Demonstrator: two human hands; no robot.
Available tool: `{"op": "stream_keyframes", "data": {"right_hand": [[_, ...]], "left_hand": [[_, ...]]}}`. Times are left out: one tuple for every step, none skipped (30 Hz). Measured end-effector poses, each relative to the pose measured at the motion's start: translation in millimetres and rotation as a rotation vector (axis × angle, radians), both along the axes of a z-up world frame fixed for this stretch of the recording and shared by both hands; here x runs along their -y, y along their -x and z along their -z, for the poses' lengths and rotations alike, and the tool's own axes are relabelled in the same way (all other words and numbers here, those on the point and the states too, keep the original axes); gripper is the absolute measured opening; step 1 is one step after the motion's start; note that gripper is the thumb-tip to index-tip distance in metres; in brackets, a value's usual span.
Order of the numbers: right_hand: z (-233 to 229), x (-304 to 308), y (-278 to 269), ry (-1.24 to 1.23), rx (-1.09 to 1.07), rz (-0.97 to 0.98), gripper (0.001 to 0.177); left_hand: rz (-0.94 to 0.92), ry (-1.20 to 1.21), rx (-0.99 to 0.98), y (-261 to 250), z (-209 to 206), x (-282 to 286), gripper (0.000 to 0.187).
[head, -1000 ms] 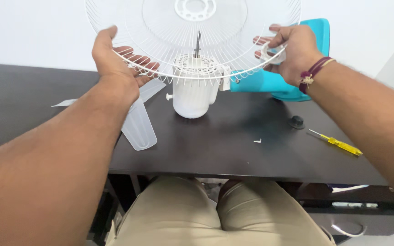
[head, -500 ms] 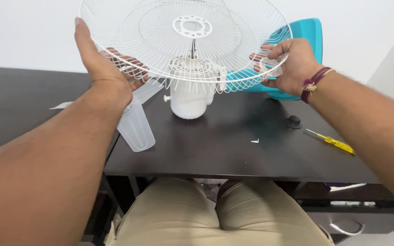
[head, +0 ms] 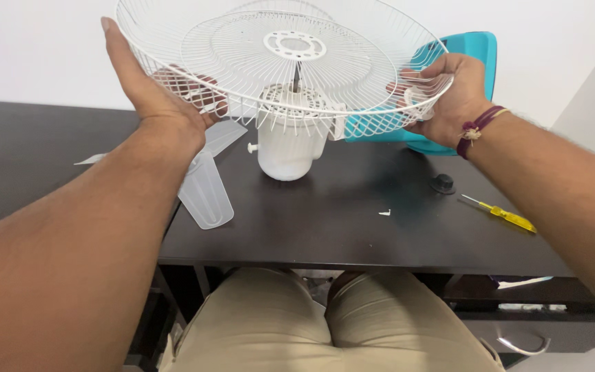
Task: The person assembles a table fan by attaching the front wire cage to the motor housing and securing it with a plastic nut. The person then attaches the rear wire cage and secures it with a screwdriver.
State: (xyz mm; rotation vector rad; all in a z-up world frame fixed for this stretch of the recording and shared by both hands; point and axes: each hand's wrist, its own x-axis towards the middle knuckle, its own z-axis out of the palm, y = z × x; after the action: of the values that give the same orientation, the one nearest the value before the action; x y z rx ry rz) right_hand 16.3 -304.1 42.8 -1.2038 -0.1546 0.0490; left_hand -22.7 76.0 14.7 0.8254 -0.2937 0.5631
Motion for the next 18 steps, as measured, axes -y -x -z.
{"op": "stream_keyframes", "data": {"right_hand": [[0, 0, -1, -0.007, 0.002, -0.002, 0.051], [1, 0, -1, -0.023, -0.001, -0.005, 0.051], [1, 0, -1, -0.040, -0.001, -0.009, 0.052], [1, 0, -1, -0.058, -0.001, -0.013, 0.052], [1, 0, -1, -0.115, -0.033, -0.033, 0.053], [2, 0, -1, -0.173, -0.065, -0.053, 0.054], [3, 1, -1, -0.228, -0.098, -0.070, 0.055], [4, 1, -1, -0.237, -0.111, -0.072, 0.056], [4, 1, -2, -0.246, -0.127, -0.071, 0.058], [5, 1, -3, -0.255, -0.144, -0.070, 0.059], [4, 1, -3, -0.235, -0.135, -0.071, 0.059], [4, 1, -3, -0.214, -0.127, -0.071, 0.060], [5, 2, -3, -0.193, -0.123, -0.066, 0.060], [4, 3, -4, -0.164, -0.112, -0.046, 0.059], [5, 3, -5, -0.132, -0.105, -0.029, 0.059], [6, 4, -6, -0.101, -0.099, -0.011, 0.059], [6, 4, -7, -0.100, -0.095, -0.017, 0.058], [7, 5, -7, -0.099, -0.091, -0.023, 0.057]], "left_hand": [[-0.014, 0.013, 0.000, 2, -1, 1, 0.122], [-0.029, 0.027, 0.001, 5, -2, 2, 0.125], [-0.044, 0.038, 0.005, 7, -4, 3, 0.127], [0.033, 0.069, 0.026, 11, -6, 5, 0.123], [0.108, 0.100, 0.044, 16, -6, 7, 0.120], [0.183, 0.132, 0.062, 20, -7, 10, 0.116], [0.210, 0.122, -0.069, 23, -7, 13, 0.110], [0.238, 0.112, -0.200, 26, -7, 17, 0.104], [0.269, 0.099, -0.335, 27, -7, 22, 0.099], [0.248, -0.097, -0.459, 27, -6, 29, 0.086], [0.222, -0.295, -0.570, 28, -6, 37, 0.073], [0.188, -0.443, -0.575, 31, -3, 42, 0.067], [0.158, -0.590, -0.582, 33, 0, 48, 0.062], [0.127, -0.738, -0.586, 33, 2, 53, 0.057], [0.105, -0.761, -0.583, 33, 4, 57, 0.054], [0.084, -0.785, -0.580, 33, 6, 60, 0.052], [0.061, -0.809, -0.573, 33, 6, 62, 0.052], [0.056, -0.822, -0.593, 35, 7, 62, 0.053]]}}
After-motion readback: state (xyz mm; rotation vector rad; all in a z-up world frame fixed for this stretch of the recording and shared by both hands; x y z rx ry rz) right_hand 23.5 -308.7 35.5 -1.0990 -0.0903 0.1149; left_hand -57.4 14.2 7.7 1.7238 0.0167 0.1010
